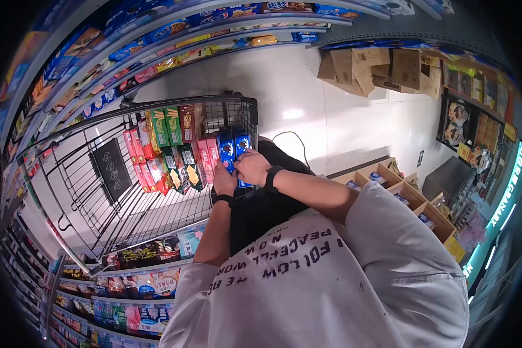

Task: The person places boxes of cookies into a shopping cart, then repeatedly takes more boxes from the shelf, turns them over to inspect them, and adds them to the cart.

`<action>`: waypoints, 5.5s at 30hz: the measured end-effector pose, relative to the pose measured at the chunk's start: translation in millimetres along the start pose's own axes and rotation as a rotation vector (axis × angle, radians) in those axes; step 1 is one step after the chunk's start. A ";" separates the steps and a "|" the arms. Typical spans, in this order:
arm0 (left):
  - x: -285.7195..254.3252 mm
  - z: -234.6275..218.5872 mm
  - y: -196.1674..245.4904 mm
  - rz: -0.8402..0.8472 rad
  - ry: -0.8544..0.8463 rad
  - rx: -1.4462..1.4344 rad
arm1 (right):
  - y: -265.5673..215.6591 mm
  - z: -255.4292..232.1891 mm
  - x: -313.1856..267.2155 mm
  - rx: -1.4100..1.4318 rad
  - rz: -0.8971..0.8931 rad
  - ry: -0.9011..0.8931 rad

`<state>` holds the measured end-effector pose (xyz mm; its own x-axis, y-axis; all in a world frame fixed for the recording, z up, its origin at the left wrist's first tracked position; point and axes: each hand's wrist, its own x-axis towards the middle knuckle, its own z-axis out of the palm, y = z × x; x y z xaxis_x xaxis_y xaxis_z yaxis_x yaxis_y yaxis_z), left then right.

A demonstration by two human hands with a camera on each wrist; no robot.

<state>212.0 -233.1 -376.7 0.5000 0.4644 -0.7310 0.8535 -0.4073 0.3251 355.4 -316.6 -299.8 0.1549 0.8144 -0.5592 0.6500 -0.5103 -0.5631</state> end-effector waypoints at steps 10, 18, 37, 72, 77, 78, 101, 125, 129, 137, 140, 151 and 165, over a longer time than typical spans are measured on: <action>-50.3 -125.3 -53.1 0.009 0.183 -0.641 | -17.2 -16.9 -48.6 -0.290 -0.190 -0.395; -190.8 -385.2 -219.9 -0.204 1.126 0.123 | -42.5 16.9 -29.3 -0.368 0.027 -0.692; -140.2 -406.0 -354.3 -0.342 1.230 -0.094 | -87.9 49.5 -66.5 0.136 0.227 -0.309; -352.0 -522.1 316.6 0.840 0.883 -0.209 | 174.2 -549.1 -369.3 0.243 -0.211 1.076; -373.2 -564.7 484.6 1.027 0.874 0.080 | 78.0 -677.2 -429.9 -0.219 -0.573 1.346; -379.1 -565.3 519.9 1.011 0.899 0.131 | 66.0 -699.4 -428.4 -0.367 -0.628 1.440; -286.5 -614.8 728.8 0.919 1.041 0.745 | -33.9 -866.6 -376.3 -0.768 -0.080 0.719; -295.7 -310.8 468.1 0.817 0.520 -0.713 | 109.9 -452.9 -333.6 1.046 -0.609 0.585; -273.2 -196.3 383.9 0.195 0.064 -1.255 | 120.7 -341.5 -326.2 1.211 -0.473 0.557; -325.8 -189.1 354.0 0.343 0.331 -1.145 | 102.2 -318.9 -312.0 1.167 -0.479 0.240; -333.9 -195.4 327.4 0.429 0.521 -0.853 | 87.2 -317.8 -294.0 0.743 -0.581 0.315; -342.4 -237.3 223.8 0.614 0.528 -1.001 | -26.2 -278.4 -311.8 1.034 -0.504 0.244; -321.2 -262.9 140.0 1.035 0.488 -0.977 | -111.7 -234.8 -312.7 1.189 -0.319 0.593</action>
<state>209.4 -232.5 61.4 0.7565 0.5968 0.2674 -0.2367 -0.1312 0.9627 409.1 -449.4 80.9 0.6083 0.7822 -0.1346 -0.2621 0.0379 -0.9643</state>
